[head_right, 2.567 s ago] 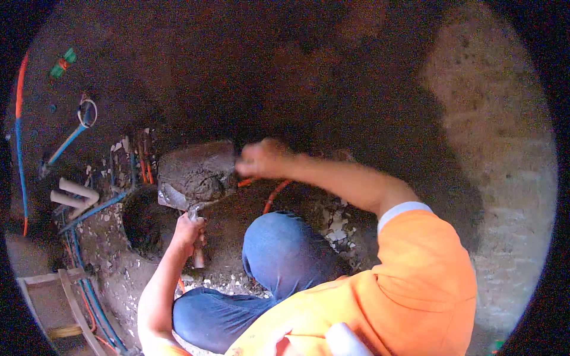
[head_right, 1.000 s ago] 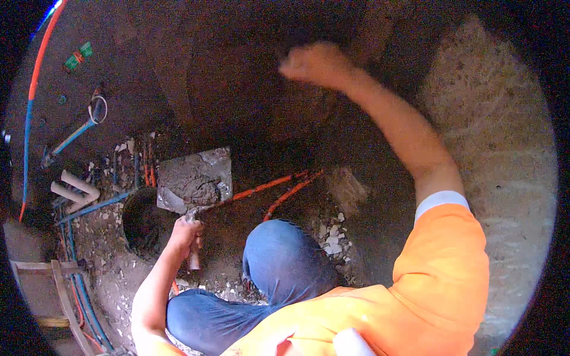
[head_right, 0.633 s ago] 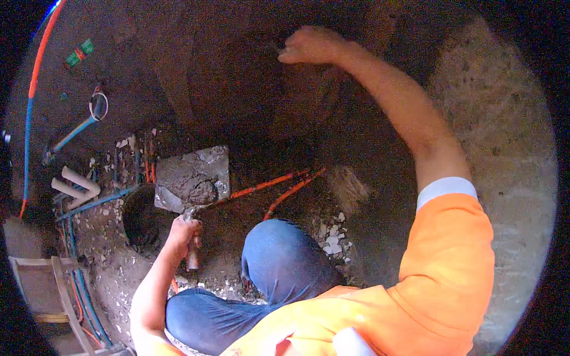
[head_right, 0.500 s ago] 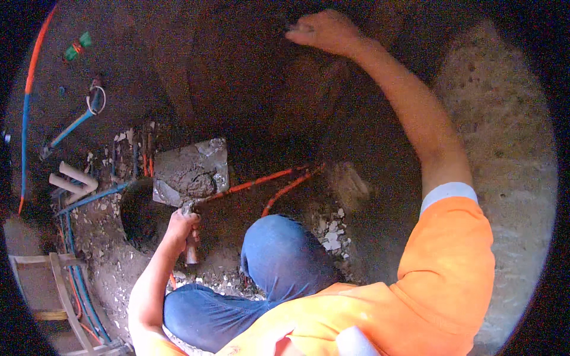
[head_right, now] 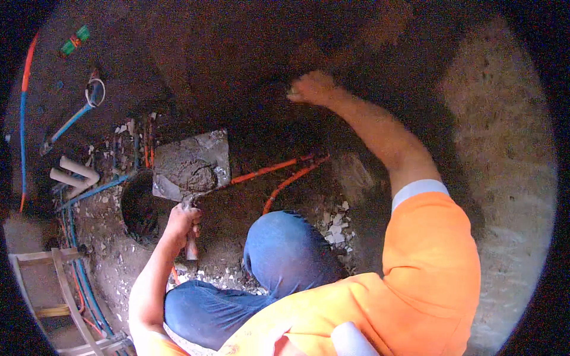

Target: The person is applying cement or plaster to a wall around plumbing pipes using a trowel and hawk.

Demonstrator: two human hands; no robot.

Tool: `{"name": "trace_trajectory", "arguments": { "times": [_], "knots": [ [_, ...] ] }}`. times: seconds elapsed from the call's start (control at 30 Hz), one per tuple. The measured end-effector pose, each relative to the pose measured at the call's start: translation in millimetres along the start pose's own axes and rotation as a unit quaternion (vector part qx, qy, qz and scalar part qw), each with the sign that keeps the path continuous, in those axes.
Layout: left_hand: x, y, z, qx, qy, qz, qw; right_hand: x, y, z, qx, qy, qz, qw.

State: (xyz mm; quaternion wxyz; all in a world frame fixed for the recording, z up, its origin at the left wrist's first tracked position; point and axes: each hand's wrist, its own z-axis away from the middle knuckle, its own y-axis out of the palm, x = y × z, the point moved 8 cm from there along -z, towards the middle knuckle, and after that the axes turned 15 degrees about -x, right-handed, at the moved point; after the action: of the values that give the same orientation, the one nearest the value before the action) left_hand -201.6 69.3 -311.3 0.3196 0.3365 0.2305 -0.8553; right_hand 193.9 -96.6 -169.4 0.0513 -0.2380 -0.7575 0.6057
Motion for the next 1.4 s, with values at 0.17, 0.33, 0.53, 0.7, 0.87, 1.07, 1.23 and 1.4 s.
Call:
{"name": "trace_trajectory", "arguments": {
  "times": [0.17, 0.33, 0.53, 0.7, 0.87, 1.07, 1.23, 1.4],
  "knots": [
    [2, 0, -3, 0.019, 0.021, -0.012, 1.000, 8, -60, -24, -0.021, 0.007, 0.009, 1.000],
    [-5, 5, -3, 0.022, 0.026, -0.005, 0.999, 3, -126, -51, -0.070, -0.005, 0.026, 0.997],
    [2, 1, -9, 0.028, 0.021, -0.010, 0.999, -56, -165, -38, -0.182, 0.021, -0.005, 0.983],
    [-4, 0, -5, 0.009, 0.025, -0.011, 1.000, -79, -129, -26, -0.253, 0.108, -0.224, 0.935],
    [-8, 4, -5, 0.016, 0.040, -0.009, 0.999, -37, -50, -31, -0.064, 0.104, -0.258, 0.958],
    [-10, -1, 4, -0.005, 0.046, -0.020, 0.999, -45, -96, -25, -0.080, 0.017, 0.057, 0.995],
    [1, 0, -8, 0.020, 0.025, 0.007, 0.999, -45, -192, -41, -0.173, -0.018, 0.147, 0.974],
    [-1, -3, -9, 0.039, 0.037, -0.002, 0.999, -45, -294, -53, -0.287, 0.006, 0.197, 0.937]
  ]
}}
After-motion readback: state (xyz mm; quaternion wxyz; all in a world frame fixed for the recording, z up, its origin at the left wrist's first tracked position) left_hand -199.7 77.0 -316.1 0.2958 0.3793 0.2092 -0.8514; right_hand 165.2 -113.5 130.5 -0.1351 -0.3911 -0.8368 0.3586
